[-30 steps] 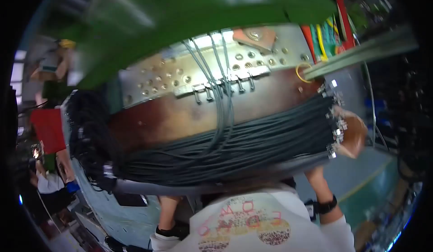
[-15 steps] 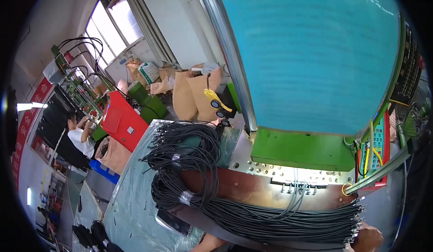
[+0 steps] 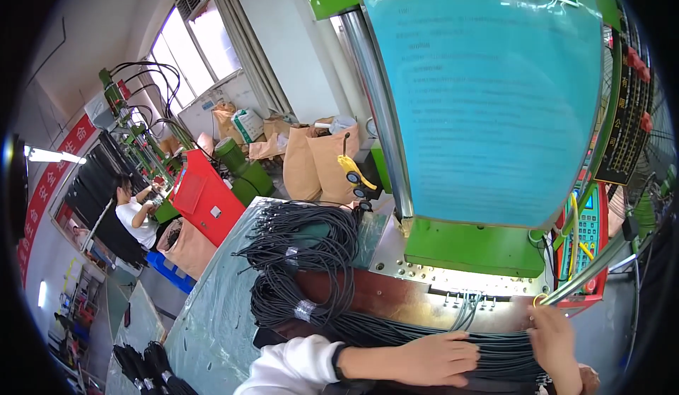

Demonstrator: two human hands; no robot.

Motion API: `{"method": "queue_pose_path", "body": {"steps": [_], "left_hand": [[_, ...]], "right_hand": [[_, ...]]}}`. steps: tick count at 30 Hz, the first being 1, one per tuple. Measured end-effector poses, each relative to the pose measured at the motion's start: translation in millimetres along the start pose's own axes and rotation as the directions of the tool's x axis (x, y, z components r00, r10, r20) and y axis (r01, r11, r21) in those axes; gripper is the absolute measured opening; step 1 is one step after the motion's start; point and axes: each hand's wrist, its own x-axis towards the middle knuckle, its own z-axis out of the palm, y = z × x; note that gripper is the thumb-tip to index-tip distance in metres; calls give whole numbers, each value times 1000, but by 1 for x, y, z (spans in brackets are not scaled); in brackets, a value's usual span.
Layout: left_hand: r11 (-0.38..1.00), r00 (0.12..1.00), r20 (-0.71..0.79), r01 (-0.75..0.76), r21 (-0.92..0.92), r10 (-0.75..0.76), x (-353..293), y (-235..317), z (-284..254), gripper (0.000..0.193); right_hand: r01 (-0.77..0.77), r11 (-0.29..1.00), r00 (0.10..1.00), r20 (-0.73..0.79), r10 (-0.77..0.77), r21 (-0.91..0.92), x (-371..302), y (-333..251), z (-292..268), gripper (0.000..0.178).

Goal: The person picks up cables from a bundle, inserts the ends into a machine, and presses a button to activate the press. They then remove the processed cables and set them aside before repeating the process.

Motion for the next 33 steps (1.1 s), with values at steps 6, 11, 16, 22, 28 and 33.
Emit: {"method": "queue_pose_path", "body": {"steps": [6, 11, 16, 22, 28, 33], "left_hand": [[883, 934, 161, 232, 408, -320, 17, -48, 15, 26], [298, 953, -62, 154, 942, -297, -75, -130, -105, 20], [685, 829, 119, 361, 633, -546, -9, -97, -33, 16], [689, 727, 75, 607, 395, -683, -3, -117, 13, 30], [729, 801, -59, 570, 379, -596, -77, -35, -11, 49], [821, 860, -20, 494, 285, -510, -87, -36, -43, 16]], "right_hand": [[256, 964, 906, 367, -211, -77, 83, 7, 86, 49], [91, 996, 904, 421, -74, -19, 81, 11, 97, 40], [25, 986, 916, 399, 43, -162, 87, 31, 91, 33], [-25, 995, 956, 293, -5, 97, 102, 47, 100, 28], [-161, 987, 968, 191, 163, -25, 4, 6, -48, 25], [-206, 693, 804, 284, 522, -691, -43, 32, -95, 31]]}}
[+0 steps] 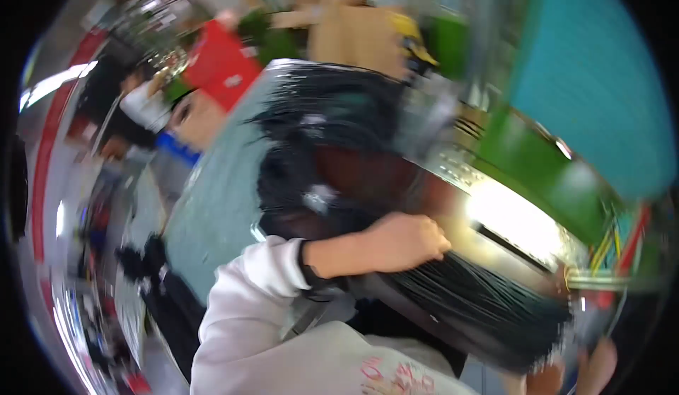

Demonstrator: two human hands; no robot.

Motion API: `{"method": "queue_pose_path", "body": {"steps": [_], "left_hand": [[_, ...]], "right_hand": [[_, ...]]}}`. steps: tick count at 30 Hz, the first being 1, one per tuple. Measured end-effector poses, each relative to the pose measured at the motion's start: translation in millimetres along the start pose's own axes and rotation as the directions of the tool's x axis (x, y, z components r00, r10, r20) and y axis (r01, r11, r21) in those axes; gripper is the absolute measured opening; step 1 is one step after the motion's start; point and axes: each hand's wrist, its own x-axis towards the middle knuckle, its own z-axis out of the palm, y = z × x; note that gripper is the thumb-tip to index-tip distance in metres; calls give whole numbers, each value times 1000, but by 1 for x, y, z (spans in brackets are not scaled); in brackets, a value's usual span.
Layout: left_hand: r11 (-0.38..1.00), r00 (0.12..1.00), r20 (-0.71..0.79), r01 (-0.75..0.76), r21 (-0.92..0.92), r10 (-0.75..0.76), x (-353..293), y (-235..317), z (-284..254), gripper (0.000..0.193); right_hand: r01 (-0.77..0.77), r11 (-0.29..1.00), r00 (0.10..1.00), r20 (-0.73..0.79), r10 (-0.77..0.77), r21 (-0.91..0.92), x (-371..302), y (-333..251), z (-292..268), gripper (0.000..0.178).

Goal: The person picks up cables from a bundle, inserts the ends into a machine, and presses a button to activate the press. They then remove the processed cables and set them aside before repeating the process.

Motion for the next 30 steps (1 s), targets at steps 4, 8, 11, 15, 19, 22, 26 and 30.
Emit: {"method": "queue_pose_path", "body": {"steps": [4, 8, 11, 15, 19, 22, 26, 30], "left_hand": [[972, 968, 96, 234, -15, -231, 6, -6, -16, 23], [799, 955, 37, 268, -538, -296, 3, -11, -15, 14], [759, 917, 124, 385, -524, -380, 19, -8, -17, 19], [780, 866, 481, 395, -485, -140, 52, 21, -33, 18], [838, 830, 536, 179, -516, 153, 121, 56, -3, 24], [534, 640, 740, 560, -633, 207, 132, 60, -10, 26], [374, 544, 763, 666, -646, 349, 98, 97, 1, 29], [-186, 779, 604, 626, -757, 167, 66, 135, 29, 32]], "right_hand": [[422, 715, 906, -246, -343, 557, 68, -96, -6, 32], [460, 659, 879, -200, -433, 596, 136, -154, 33, 35], [522, 574, 848, -309, -431, 631, 145, -143, 57, 39], [442, 361, 863, -279, -422, 821, 112, -151, -1, 36], [514, 263, 776, -312, -548, 817, 59, -155, 3, 33], [409, 795, 880, -425, -213, 449, 38, -106, 42, 38], [414, 849, 778, -612, -142, 329, 31, -83, 37, 37], [699, 694, 595, -679, -429, 174, 49, -134, 5, 27]]}}
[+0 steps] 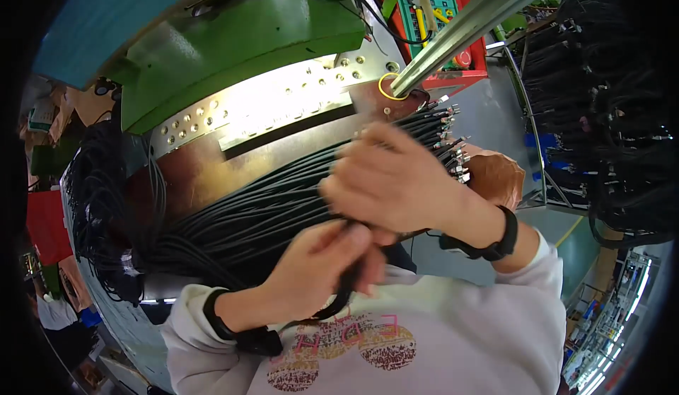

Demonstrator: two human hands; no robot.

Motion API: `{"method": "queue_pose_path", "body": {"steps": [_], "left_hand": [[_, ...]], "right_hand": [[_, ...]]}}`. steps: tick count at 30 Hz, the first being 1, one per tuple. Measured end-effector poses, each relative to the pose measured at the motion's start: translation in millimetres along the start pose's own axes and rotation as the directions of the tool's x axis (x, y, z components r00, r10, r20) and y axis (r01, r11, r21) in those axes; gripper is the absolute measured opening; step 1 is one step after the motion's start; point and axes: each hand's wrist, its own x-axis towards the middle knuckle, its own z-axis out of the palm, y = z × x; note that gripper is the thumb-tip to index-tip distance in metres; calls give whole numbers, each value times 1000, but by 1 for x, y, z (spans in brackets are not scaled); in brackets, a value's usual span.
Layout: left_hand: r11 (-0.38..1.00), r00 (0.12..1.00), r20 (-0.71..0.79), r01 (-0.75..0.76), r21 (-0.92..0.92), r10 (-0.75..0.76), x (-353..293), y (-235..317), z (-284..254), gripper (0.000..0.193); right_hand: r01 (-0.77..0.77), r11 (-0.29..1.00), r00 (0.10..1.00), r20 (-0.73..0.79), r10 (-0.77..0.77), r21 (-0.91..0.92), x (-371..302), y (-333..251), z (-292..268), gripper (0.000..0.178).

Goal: The person picks up cables from a bundle, inserts the ends into a machine, and presses a button to activate the press. They then remove the processed cables and set them aside before repeating the process.

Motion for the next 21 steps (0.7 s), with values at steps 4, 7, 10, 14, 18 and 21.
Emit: {"method": "queue_pose_path", "body": {"steps": [4, 7, 10, 14, 18, 21], "left_hand": [[919, 937, -341, -72, -387, -70, -14, -28, -12, 31], [902, 918, -397, -183, -391, 14, -26, -40, -19, 30], [897, 878, -477, -245, -367, 44, -28, -42, -19, 33], [895, 885, -459, -261, -362, 72, -26, -42, -17, 35], [850, 893, -449, -266, -455, 39, -28, -42, -20, 37], [829, 881, -472, -287, -481, 31, -29, -42, -20, 38]], "right_hand": [[-113, 983, 980, 147, 135, -147, 30, 6, 20, 28], [-453, 615, 419, 455, 786, -645, 51, 2, 6, 28], [-349, 790, 728, 385, 567, -505, 52, -8, 28, 28], [-237, 971, 971, 38, 236, 31, 46, 20, 86, 25], [-263, 899, 956, 220, 195, 349, 29, 16, 83, 27], [-103, 935, 994, 15, 105, 339, 31, -11, 67, 26]]}}
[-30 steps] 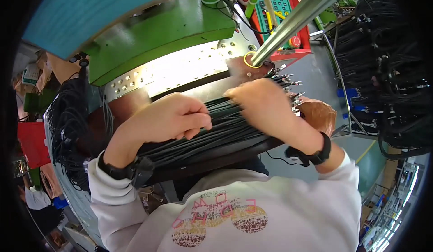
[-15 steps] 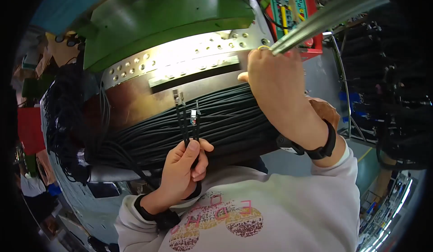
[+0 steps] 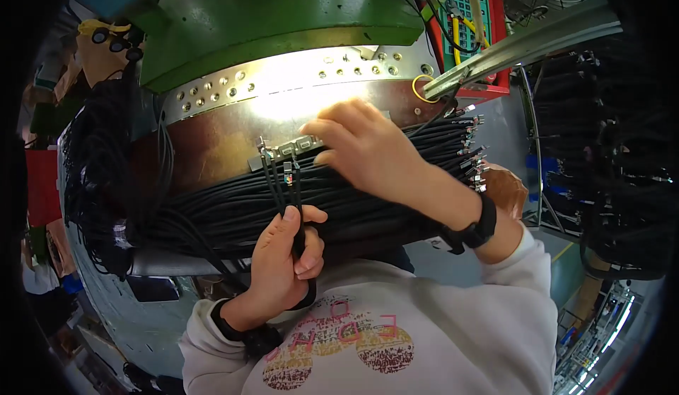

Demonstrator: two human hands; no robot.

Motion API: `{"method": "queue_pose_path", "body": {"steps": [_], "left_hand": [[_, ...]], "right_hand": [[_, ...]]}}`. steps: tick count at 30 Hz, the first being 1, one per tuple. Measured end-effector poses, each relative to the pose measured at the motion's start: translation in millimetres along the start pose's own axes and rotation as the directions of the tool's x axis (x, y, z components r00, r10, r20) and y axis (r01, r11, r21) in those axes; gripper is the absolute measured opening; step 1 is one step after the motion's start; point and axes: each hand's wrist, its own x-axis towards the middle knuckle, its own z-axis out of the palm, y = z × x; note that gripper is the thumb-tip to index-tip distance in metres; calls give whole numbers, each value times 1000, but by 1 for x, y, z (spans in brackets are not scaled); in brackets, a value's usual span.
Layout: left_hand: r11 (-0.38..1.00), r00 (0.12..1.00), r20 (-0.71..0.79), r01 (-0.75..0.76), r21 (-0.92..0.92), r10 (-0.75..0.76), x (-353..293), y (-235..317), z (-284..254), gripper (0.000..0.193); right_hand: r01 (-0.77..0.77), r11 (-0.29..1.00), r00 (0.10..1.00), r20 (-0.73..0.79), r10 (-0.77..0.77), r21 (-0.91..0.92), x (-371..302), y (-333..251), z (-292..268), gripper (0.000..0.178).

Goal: The person picks up cables from a bundle, inserts the ends into a machine, and presses a button to activate the press. They then remove the processed cables and set them aside before repeating the process.

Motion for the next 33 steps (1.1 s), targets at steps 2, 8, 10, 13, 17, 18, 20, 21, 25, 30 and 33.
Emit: {"method": "queue_pose_path", "body": {"steps": [2, 8, 10, 13, 17, 18, 20, 21, 25, 30, 33], "left_hand": [[1000, 1000, -5, 3, -22, -3, -1, 1, 2, 38], [977, 980, -107, -151, 150, 168, -7, 16, 11, 37], [951, 952, -159, -226, 211, 261, -6, 18, 8, 36], [984, 988, 44, -150, 98, 146, -3, 23, -9, 36], [987, 994, -12, -104, 124, 107, -3, 24, -4, 38], [987, 994, -12, -105, 123, 108, -3, 25, -4, 38], [989, 996, -1, -88, 115, 89, -2, 26, -4, 38], [991, 997, 6, -78, 112, 78, -1, 26, -4, 38], [994, 996, 69, -69, 89, 63, 4, 25, -6, 38], [996, 978, 196, 57, 61, -68, 4, 25, -3, 40], [678, 817, 110, -538, 501, 567, 3, 18, 9, 45]], "right_hand": [[74, 997, 994, -75, -75, -24, 1, -9, 0, 26], [48, 995, 986, -165, -33, 87, 10, -12, 18, 21], [-15, 985, 983, -180, 47, 172, 13, -9, 22, 20], [-66, 985, 995, -63, 76, 158, 16, -6, 25, 19], [-44, 986, 996, -67, 56, 163, 18, -12, 24, 19], [-43, 986, 996, -65, 54, 164, 18, -11, 24, 19], [-35, 987, 997, -57, 44, 154, 17, -11, 23, 18], [-32, 989, 998, -53, 40, 147, 17, -11, 22, 18], [-15, 995, 999, -46, 20, 102, 15, -11, 25, 19], [147, 989, 985, -93, -146, -2, 13, -23, -2, 20], [-110, 970, 978, -148, 144, 219, 2, -7, 8, 20]]}}
